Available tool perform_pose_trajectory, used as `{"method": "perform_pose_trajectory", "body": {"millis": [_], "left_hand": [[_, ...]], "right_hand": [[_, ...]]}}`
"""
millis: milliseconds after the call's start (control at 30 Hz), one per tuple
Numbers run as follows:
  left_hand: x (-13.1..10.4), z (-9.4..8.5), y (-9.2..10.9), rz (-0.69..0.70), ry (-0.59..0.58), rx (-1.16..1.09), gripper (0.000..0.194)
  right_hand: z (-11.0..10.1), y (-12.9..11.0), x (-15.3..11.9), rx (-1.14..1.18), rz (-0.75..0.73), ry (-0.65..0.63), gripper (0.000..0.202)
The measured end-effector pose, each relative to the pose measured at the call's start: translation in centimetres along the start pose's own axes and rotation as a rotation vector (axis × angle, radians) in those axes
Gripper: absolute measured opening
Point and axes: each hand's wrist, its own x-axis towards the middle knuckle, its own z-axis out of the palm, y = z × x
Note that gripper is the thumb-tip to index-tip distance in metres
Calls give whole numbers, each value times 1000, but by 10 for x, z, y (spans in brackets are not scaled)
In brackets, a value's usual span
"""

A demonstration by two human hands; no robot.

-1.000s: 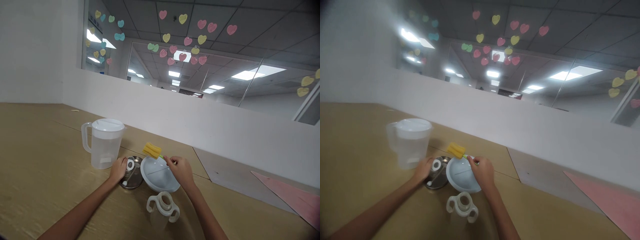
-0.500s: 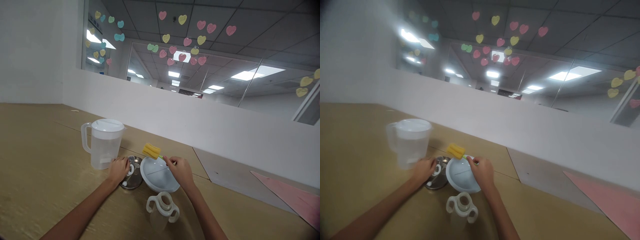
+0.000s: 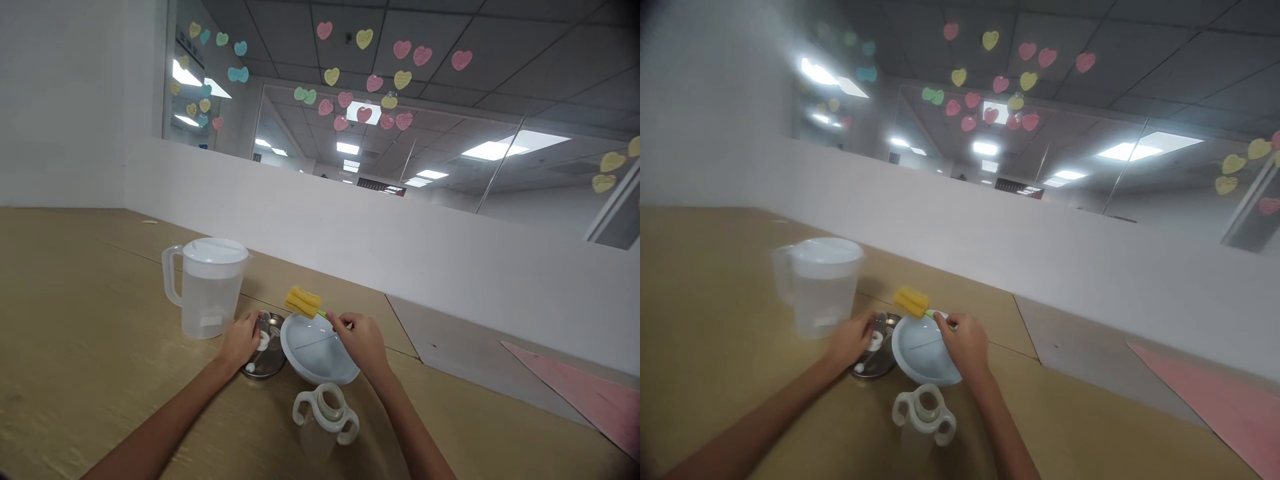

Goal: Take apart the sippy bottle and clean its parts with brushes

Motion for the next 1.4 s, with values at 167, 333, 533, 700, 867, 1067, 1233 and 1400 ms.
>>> {"method": "perform_pose_trajectory", "body": {"millis": [167, 333, 533, 700, 867, 1067, 1233, 1400], "left_hand": [[0, -2, 3, -16, -44, -17, 28], [0, -4, 5, 12, -70, -13, 29], [0, -6, 4, 27, -73, -12, 35], [1, -4, 2, 52, -71, -27, 31], [2, 0, 0, 75, -75, -41, 33], [3, 2, -5, 42, -80, -53, 30], [0, 1, -2, 36, -88, -15, 23], [-1, 1, 1, 16, -83, 31, 26]], "right_hand": [[0, 0, 0, 29, 1, -21, 48], [2, 4, 3, 40, 9, -29, 51], [2, 4, 4, 36, 4, -44, 52], [1, 1, 2, 22, 36, -48, 50], [1, 1, 2, 14, 21, -45, 48], [0, 1, 2, 12, 4, -25, 47], [-2, 1, 1, 20, 8, -7, 45], [-3, 0, 0, 30, -4, -6, 47]]}}
